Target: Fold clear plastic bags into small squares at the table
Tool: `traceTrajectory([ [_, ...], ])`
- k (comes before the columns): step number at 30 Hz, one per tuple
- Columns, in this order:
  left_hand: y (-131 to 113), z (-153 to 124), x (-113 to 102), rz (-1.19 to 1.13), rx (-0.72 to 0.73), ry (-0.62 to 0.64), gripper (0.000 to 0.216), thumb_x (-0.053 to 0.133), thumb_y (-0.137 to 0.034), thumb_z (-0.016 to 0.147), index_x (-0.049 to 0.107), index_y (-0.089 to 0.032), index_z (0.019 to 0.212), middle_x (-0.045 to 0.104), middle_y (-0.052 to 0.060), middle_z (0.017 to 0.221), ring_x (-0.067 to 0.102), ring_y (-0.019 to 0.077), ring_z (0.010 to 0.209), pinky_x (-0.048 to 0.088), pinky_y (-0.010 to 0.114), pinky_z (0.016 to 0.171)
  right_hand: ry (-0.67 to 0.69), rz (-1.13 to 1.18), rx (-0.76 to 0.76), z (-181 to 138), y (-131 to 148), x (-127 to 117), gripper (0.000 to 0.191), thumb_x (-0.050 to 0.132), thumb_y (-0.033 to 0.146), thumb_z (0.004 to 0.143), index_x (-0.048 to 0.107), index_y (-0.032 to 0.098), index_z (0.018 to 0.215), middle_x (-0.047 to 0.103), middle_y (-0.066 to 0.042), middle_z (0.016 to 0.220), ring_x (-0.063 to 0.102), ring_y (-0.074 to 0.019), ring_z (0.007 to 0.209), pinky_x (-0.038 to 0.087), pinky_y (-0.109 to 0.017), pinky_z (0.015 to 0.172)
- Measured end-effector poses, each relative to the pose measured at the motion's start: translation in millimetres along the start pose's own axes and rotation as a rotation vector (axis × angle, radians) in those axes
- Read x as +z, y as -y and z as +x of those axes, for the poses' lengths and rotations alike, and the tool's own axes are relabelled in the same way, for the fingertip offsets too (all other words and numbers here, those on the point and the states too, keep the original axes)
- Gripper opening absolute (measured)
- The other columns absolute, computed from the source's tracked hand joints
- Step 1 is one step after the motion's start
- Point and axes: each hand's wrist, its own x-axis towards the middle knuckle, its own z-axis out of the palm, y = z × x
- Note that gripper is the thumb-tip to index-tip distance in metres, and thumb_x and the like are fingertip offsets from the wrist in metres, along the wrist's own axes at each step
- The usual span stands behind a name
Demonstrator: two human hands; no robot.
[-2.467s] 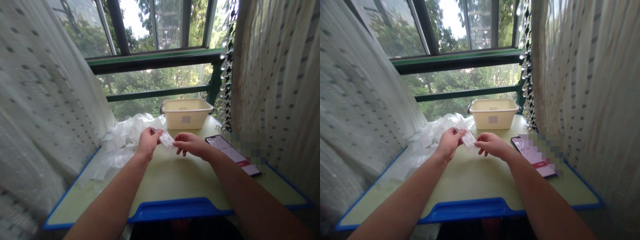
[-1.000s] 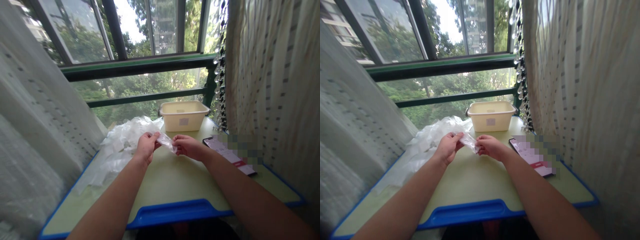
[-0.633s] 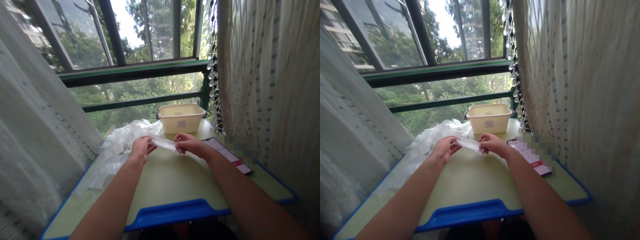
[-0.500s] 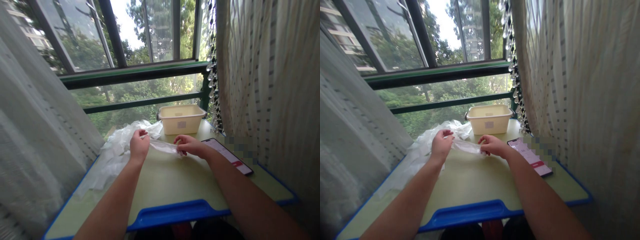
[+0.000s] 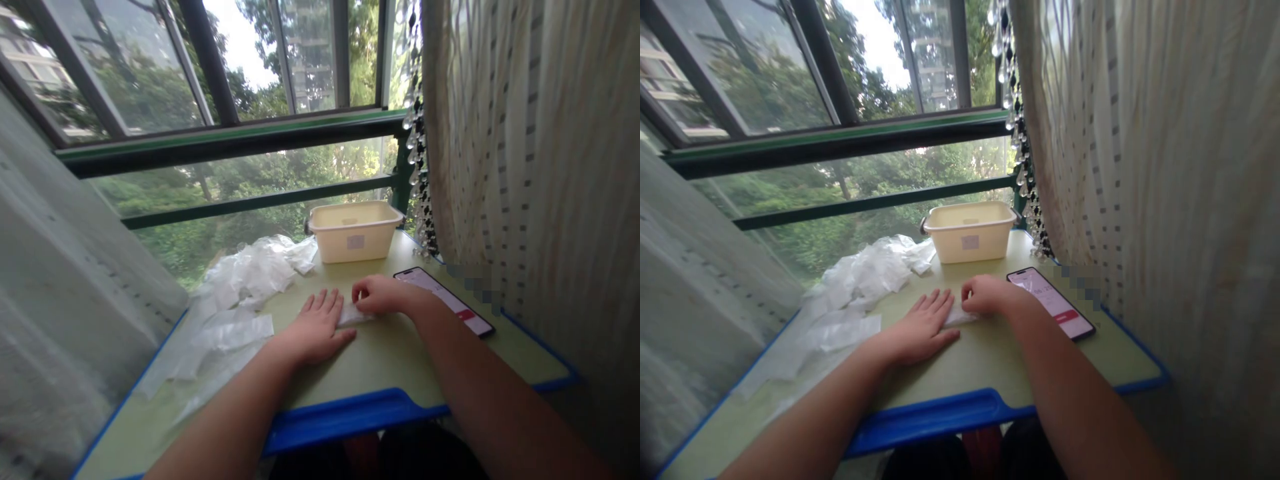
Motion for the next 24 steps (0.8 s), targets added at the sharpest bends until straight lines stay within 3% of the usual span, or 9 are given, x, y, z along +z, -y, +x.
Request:
traceTrajectory([
  [2, 0, 0, 1, 0.012, -0.011, -0.024, 0.074, 0.021, -0.060, 0.082, 0.012, -0.013, 0.139, 0.008, 0.013, 0.145, 0.003, 0.0293, 0.132, 0.009, 0.046, 0.104, -0.193, -0.088, -0.020, -11, 13, 6, 0.034, 0.050, 0.036, 0.072, 0.065, 0.015, 0.094, 0.065, -0.013, 0.094, 0.058, -0.0267, 0.088, 0.042, -0.034, 0.076],
  [4, 0, 1, 4, 0.040, 0.004, -0.033, 0.074, 0.026, -0.057, 0.081, 0.011, -0.014, 0.139, 0.007, 0.013, 0.145, 0.004, 0.0306, 0.132, 0.009, 0.047, 0.104, -0.381, -0.116, -0.089, -22, 27, 20, 0.051, 0.041, 0.041, 0.080, 0.052, 0.010, 0.119, 0.053, -0.016, 0.120, 0.045, -0.0288, 0.112, 0.031, -0.037, 0.094],
  [7, 3, 4, 8, 0.108, 0.051, 0.013, 0.078, 0.038, -0.051, 0.077, 0.010, -0.013, 0.139, 0.006, 0.016, 0.145, 0.003, 0.0320, 0.132, 0.007, 0.049, 0.104, -0.291, -0.084, -0.239, -32, 40, 48, 0.067, 0.032, 0.050, 0.084, 0.028, 0.009, 0.136, 0.024, -0.012, 0.142, 0.020, -0.0245, 0.130, 0.017, -0.035, 0.105],
  [10, 6, 5, 9, 0.147, 0.052, 0.034, 0.085, 0.042, -0.051, 0.074, 0.008, -0.008, 0.139, 0.007, 0.019, 0.144, 0.002, 0.0312, 0.132, 0.007, 0.048, 0.104, -0.192, -0.052, -0.241, -33, 35, 64, 0.080, 0.029, 0.060, 0.080, 0.017, 0.007, 0.138, 0.012, -0.012, 0.144, 0.013, -0.0240, 0.132, 0.011, -0.035, 0.107],
  [13, 8, 4, 7, 0.137, 0.051, 0.013, 0.091, 0.040, -0.057, 0.073, 0.005, -0.003, 0.138, 0.004, 0.020, 0.144, 0.001, 0.0288, 0.132, 0.008, 0.045, 0.105, -0.187, -0.080, -0.186, -32, 23, 66, 0.084, 0.027, 0.065, 0.078, 0.019, 0.005, 0.138, 0.015, -0.014, 0.143, 0.014, -0.0254, 0.132, 0.011, -0.037, 0.107],
  [18, 8, -5, 8, 0.093, 0.057, -0.054, 0.091, 0.032, -0.065, 0.073, 0.008, -0.006, 0.138, 0.005, 0.018, 0.144, 0.003, 0.0275, 0.133, 0.008, 0.042, 0.106, -0.207, -0.156, -0.121, -33, 18, 65, 0.078, 0.021, 0.062, 0.081, 0.024, 0.008, 0.137, 0.021, -0.014, 0.142, 0.017, -0.0254, 0.131, 0.011, -0.041, 0.106],
  [24, 14, -17, 7, 0.106, -0.027, -0.169, 0.079, 0.022, -0.060, 0.081, 0.021, -0.004, 0.136, 0.019, 0.018, 0.142, 0.013, 0.0283, 0.131, 0.012, 0.041, 0.105, -0.246, -0.176, -0.133, -34, 21, 69, 0.076, 0.017, 0.062, 0.082, 0.030, 0.010, 0.135, 0.024, -0.013, 0.141, 0.018, -0.0242, 0.131, 0.010, -0.040, 0.106],
])
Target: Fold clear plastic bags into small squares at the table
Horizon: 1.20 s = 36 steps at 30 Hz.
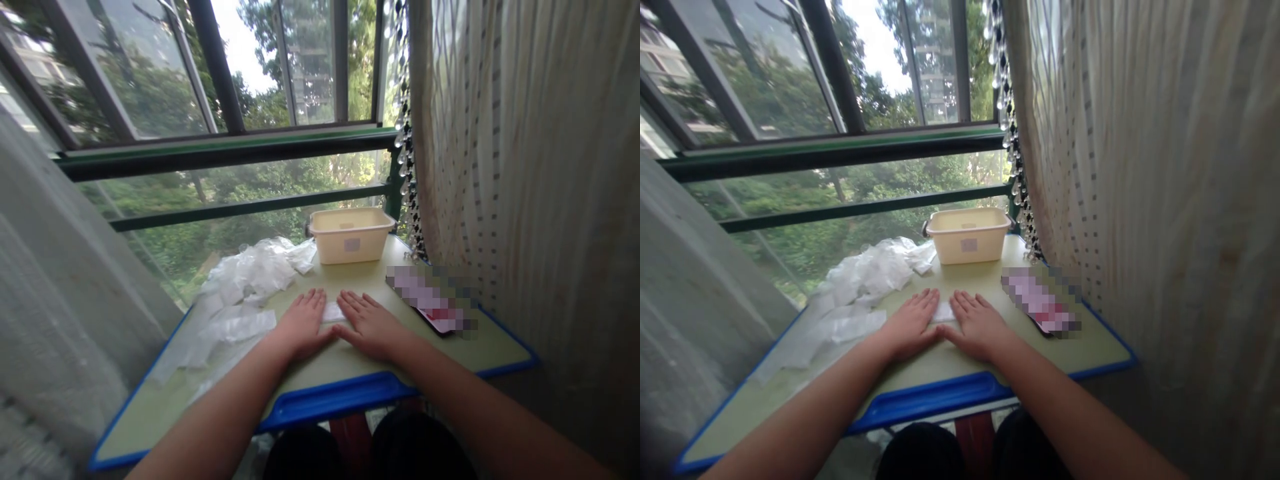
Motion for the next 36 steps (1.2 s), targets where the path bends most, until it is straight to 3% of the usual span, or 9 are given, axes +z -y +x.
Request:
traceTrajectory([
  [3, -1, -1, -4, 0.041, -0.010, -0.149, 0.076, 0.023, -0.055, 0.083, 0.017, -0.001, 0.136, 0.015, 0.019, 0.143, 0.007, 0.0281, 0.132, 0.010, 0.041, 0.106, -0.013, 0.003, 0.005, -2, 0, -1, 0.076, 0.015, 0.062, 0.082, 0.029, 0.010, 0.135, 0.024, -0.013, 0.141, 0.018, -0.0233, 0.131, 0.010, -0.039, 0.106],
  [5, -5, -1, -5, 0.064, 0.053, -0.170, 0.066, 0.020, -0.045, 0.087, 0.014, -0.003, 0.137, 0.009, 0.015, 0.144, 0.001, 0.0249, 0.133, 0.007, 0.040, 0.107, -0.014, 0.009, -0.004, -3, 0, -2, 0.077, 0.015, 0.063, 0.082, 0.027, 0.010, 0.136, 0.023, -0.013, 0.142, 0.018, -0.0230, 0.131, 0.010, -0.039, 0.106],
  [9, -13, -1, -4, 0.056, 0.198, 0.003, 0.056, 0.018, -0.039, 0.089, 0.012, -0.014, 0.139, 0.010, 0.006, 0.145, 0.002, 0.0204, 0.133, 0.008, 0.040, 0.107, 0.016, 0.011, -0.041, -3, -1, -4, 0.081, 0.022, 0.065, 0.079, 0.025, 0.008, 0.136, 0.023, -0.015, 0.141, 0.017, -0.0230, 0.131, 0.009, -0.038, 0.106],
  [12, -14, -2, -3, 0.053, 0.234, 0.057, 0.056, 0.019, -0.041, 0.089, 0.008, -0.018, 0.139, 0.009, 0.003, 0.146, 0.003, 0.0205, 0.133, 0.009, 0.041, 0.106, 0.038, 0.005, -0.036, -2, -3, -3, 0.084, 0.026, 0.066, 0.077, 0.028, 0.006, 0.135, 0.024, -0.017, 0.140, 0.016, -0.0236, 0.131, 0.008, -0.039, 0.106],
  [17, -13, -2, -1, 0.050, 0.178, 0.098, 0.059, 0.017, -0.044, 0.088, 0.008, -0.014, 0.139, 0.010, 0.006, 0.145, 0.007, 0.0208, 0.133, 0.009, 0.041, 0.106, 0.031, 0.004, -0.029, -2, -3, -2, 0.082, 0.026, 0.065, 0.078, 0.023, 0.008, 0.137, 0.021, -0.014, 0.142, 0.015, -0.0234, 0.132, 0.007, -0.038, 0.106],
  [25, -24, -6, 0, 0.047, -0.032, 0.090, 0.060, 0.016, -0.042, 0.088, 0.021, -0.007, 0.137, 0.016, 0.013, 0.143, 0.012, 0.0255, 0.132, 0.010, 0.046, 0.105, -0.014, -0.023, 0.004, 0, -2, 3, 0.073, 0.014, 0.058, 0.084, 0.027, 0.009, 0.136, 0.024, -0.014, 0.141, 0.018, -0.0219, 0.131, 0.007, -0.038, 0.106],
  [36, -12, -13, 1, 0.025, -0.184, 0.062, 0.072, 0.015, -0.054, 0.085, 0.025, -0.003, 0.135, 0.018, 0.018, 0.141, 0.015, 0.0281, 0.131, 0.014, 0.044, 0.105, -0.010, -0.013, 0.017, 0, -2, 2, 0.076, 0.009, 0.061, 0.083, 0.028, 0.009, 0.136, 0.024, -0.013, 0.141, 0.017, -0.0212, 0.131, 0.007, -0.039, 0.106],
])
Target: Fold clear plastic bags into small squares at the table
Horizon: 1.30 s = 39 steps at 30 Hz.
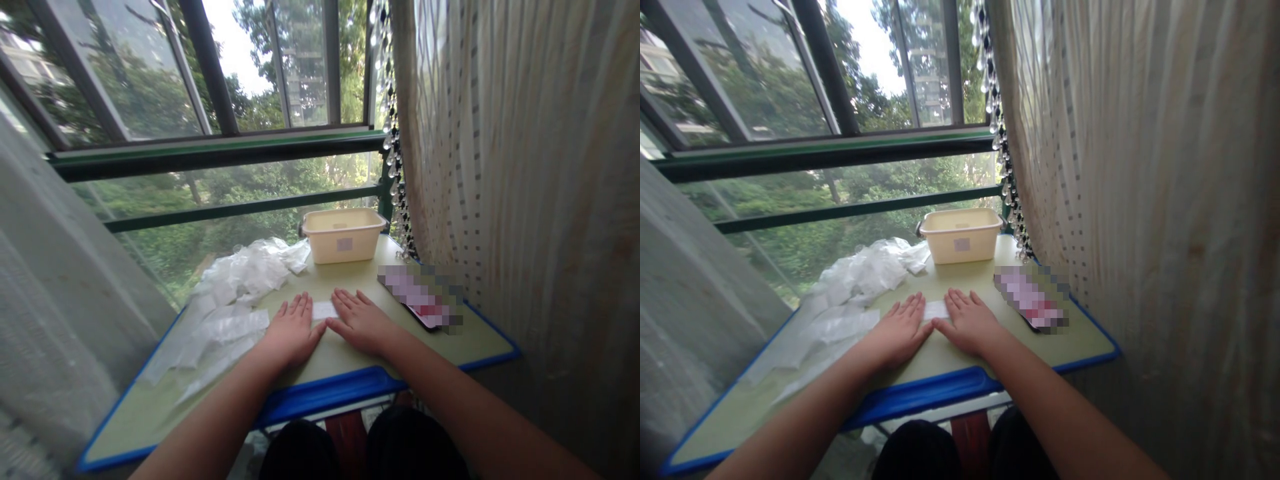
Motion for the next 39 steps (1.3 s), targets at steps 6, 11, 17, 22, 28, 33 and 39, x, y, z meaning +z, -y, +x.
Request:
traceTrajectory([
  [6, 0, 0, 1, -0.007, -0.036, 0.022, 0.075, 0.012, -0.055, 0.085, 0.022, 0.000, 0.135, 0.016, 0.018, 0.142, 0.014, 0.0267, 0.131, 0.013, 0.042, 0.105, -0.001, -0.005, 0.087, -3, 1, -2, 0.078, 0.008, 0.064, 0.081, 0.027, 0.012, 0.136, 0.022, -0.011, 0.142, 0.015, -0.0228, 0.132, 0.006, -0.042, 0.105],
  [11, 0, 0, 1, -0.019, -0.053, 0.046, 0.074, 0.012, -0.054, 0.085, 0.019, -0.002, 0.136, 0.012, 0.017, 0.143, 0.012, 0.0263, 0.132, 0.012, 0.041, 0.105, 0.017, -0.014, 0.137, -4, -3, -3, 0.079, 0.006, 0.064, 0.081, 0.025, 0.011, 0.137, 0.021, -0.011, 0.143, 0.015, -0.0218, 0.132, 0.006, -0.042, 0.105],
  [17, -1, -1, 0, -0.034, -0.086, 0.047, 0.075, 0.010, -0.054, 0.084, 0.018, -0.001, 0.136, 0.011, 0.016, 0.143, 0.009, 0.0262, 0.132, 0.011, 0.046, 0.105, 0.041, -0.052, 0.184, -4, -4, -4, 0.081, 0.007, 0.065, 0.080, 0.022, 0.010, 0.138, 0.018, -0.010, 0.144, 0.011, -0.0223, 0.132, 0.004, -0.043, 0.105],
  [22, 3, -2, 1, -0.025, -0.166, 0.047, 0.074, 0.011, -0.054, 0.084, 0.016, -0.002, 0.136, 0.008, 0.015, 0.143, 0.008, 0.0286, 0.132, 0.009, 0.053, 0.103, 0.041, -0.081, 0.204, -3, -4, -2, 0.080, 0.007, 0.064, 0.080, 0.023, 0.011, 0.137, 0.018, -0.009, 0.144, 0.012, -0.0232, 0.132, 0.005, -0.046, 0.104],
  [28, 5, -2, 4, -0.002, -0.168, 0.011, 0.078, 0.009, -0.057, 0.082, 0.020, -0.002, 0.136, 0.011, 0.016, 0.143, 0.008, 0.0291, 0.132, 0.003, 0.050, 0.104, 0.032, -0.104, 0.210, -4, -7, -1, 0.080, 0.009, 0.065, 0.080, 0.024, 0.012, 0.137, 0.019, -0.009, 0.144, 0.012, -0.0240, 0.132, 0.005, -0.046, 0.104],
  [33, 2, -3, 2, 0.022, -0.170, 0.010, 0.074, 0.009, -0.054, 0.084, 0.021, -0.003, 0.136, 0.012, 0.016, 0.143, 0.008, 0.0284, 0.132, 0.003, 0.050, 0.104, 0.022, -0.121, 0.230, -6, -8, -1, 0.083, 0.008, 0.066, 0.078, 0.024, 0.010, 0.137, 0.020, -0.011, 0.143, 0.011, -0.0242, 0.132, 0.005, -0.046, 0.104],
  [39, 2, -4, 0, 0.014, -0.176, 0.014, 0.076, 0.011, -0.055, 0.083, 0.020, -0.001, 0.136, 0.013, 0.017, 0.143, 0.008, 0.0293, 0.132, 0.004, 0.050, 0.104, 0.024, -0.149, 0.301, -8, -11, 1, 0.090, 0.008, 0.070, 0.075, 0.020, 0.008, 0.138, 0.014, -0.013, 0.144, 0.006, -0.0260, 0.133, 0.003, -0.047, 0.104],
])
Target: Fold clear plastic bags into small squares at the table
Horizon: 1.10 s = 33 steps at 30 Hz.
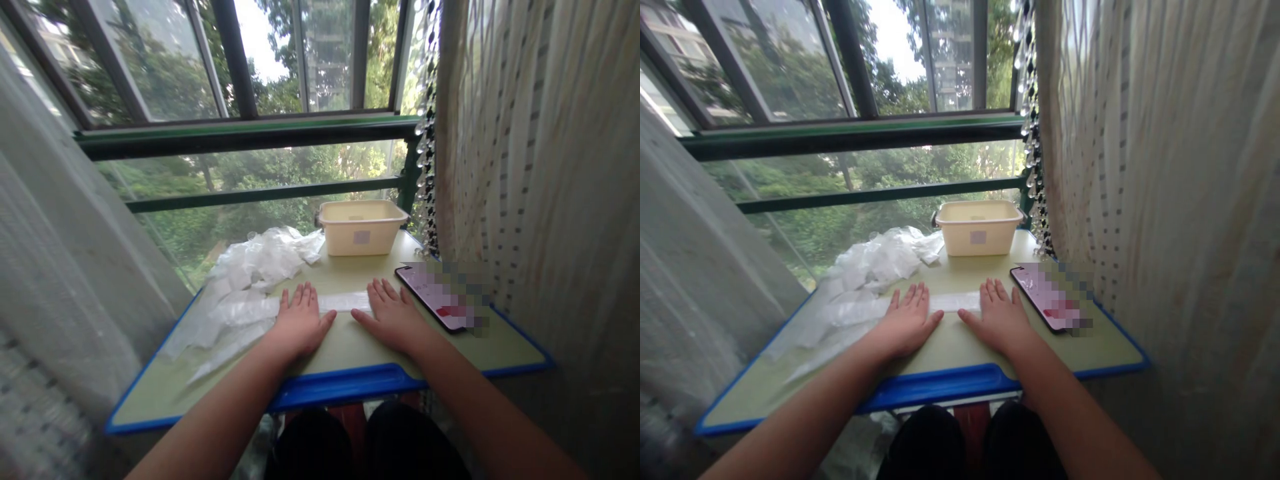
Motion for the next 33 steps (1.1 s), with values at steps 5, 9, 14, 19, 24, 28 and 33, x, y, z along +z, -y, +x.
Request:
traceTrajectory([
  [5, 4, 2, 2, -0.007, 0.039, -0.004, 0.071, 0.015, -0.049, 0.085, 0.020, 0.002, 0.135, 0.013, 0.018, 0.142, 0.009, 0.0272, 0.132, 0.011, 0.040, 0.106, 0.012, -0.006, 0.005, 0, -1, 0, 0.092, 0.008, 0.071, 0.074, 0.020, 0.006, 0.138, 0.013, -0.014, 0.144, 0.004, -0.0244, 0.133, 0.002, -0.045, 0.104],
  [9, 6, 3, 3, -0.021, 0.061, 0.004, 0.068, 0.019, -0.046, 0.086, 0.021, 0.002, 0.134, 0.013, 0.019, 0.142, 0.011, 0.0267, 0.132, 0.015, 0.039, 0.106, 0.015, -0.025, 0.010, -2, 1, -3, 0.093, 0.009, 0.072, 0.074, 0.021, 0.005, 0.137, 0.015, -0.015, 0.144, 0.002, -0.0253, 0.133, 0.001, -0.047, 0.104],
  [14, 8, 3, 6, -0.065, 0.060, -0.017, 0.069, 0.020, -0.046, 0.086, 0.019, 0.003, 0.134, 0.012, 0.020, 0.142, 0.012, 0.0269, 0.131, 0.015, 0.039, 0.106, -0.017, -0.049, 0.056, -4, -3, -4, 0.096, 0.013, 0.073, 0.072, 0.024, 0.003, 0.136, 0.018, -0.017, 0.143, 0.004, -0.0272, 0.132, 0.001, -0.046, 0.104],
  [19, 13, 6, 4, -0.130, 0.049, -0.014, 0.071, 0.026, -0.047, 0.083, 0.019, 0.002, 0.134, 0.017, 0.020, 0.141, 0.017, 0.0276, 0.130, 0.018, 0.038, 0.104, -0.023, -0.026, 0.047, -4, -11, -3, 0.095, 0.015, 0.073, 0.073, 0.023, 0.001, 0.136, 0.020, -0.016, 0.142, 0.008, -0.0262, 0.132, 0.007, -0.038, 0.106],
  [24, 13, 5, -7, -0.178, 0.044, -0.111, 0.069, 0.040, -0.045, 0.078, 0.032, -0.001, 0.130, 0.037, 0.020, 0.133, 0.037, 0.0273, 0.122, 0.028, 0.033, 0.099, -0.024, 0.033, 0.046, -2, -15, -2, 0.098, 0.019, 0.074, 0.072, 0.025, -0.001, 0.135, 0.023, -0.018, 0.141, 0.013, -0.0276, 0.131, 0.010, -0.037, 0.106],
  [28, 11, 5, -10, -0.191, 0.133, -0.229, 0.054, 0.044, -0.041, 0.078, 0.046, -0.010, 0.121, 0.052, 0.014, 0.121, 0.045, 0.0251, 0.113, 0.033, 0.033, 0.095, -0.114, 0.151, 0.027, -2, -21, -5, 0.096, 0.035, 0.067, 0.071, 0.019, -0.001, 0.136, 0.025, -0.018, 0.140, 0.020, -0.0269, 0.129, 0.017, -0.034, 0.105],
  [33, 9, 8, -9, -0.237, 0.183, -0.302, 0.042, 0.048, -0.034, 0.076, 0.054, -0.015, 0.113, 0.060, 0.009, 0.108, 0.052, 0.0227, 0.101, 0.037, 0.032, 0.090, -0.308, 0.328, 0.035, -1, -28, -13, 0.069, 0.040, 0.032, 0.076, 0.021, 0.007, 0.137, 0.041, -0.014, 0.131, 0.038, -0.0226, 0.120, 0.029, -0.032, 0.099],
])
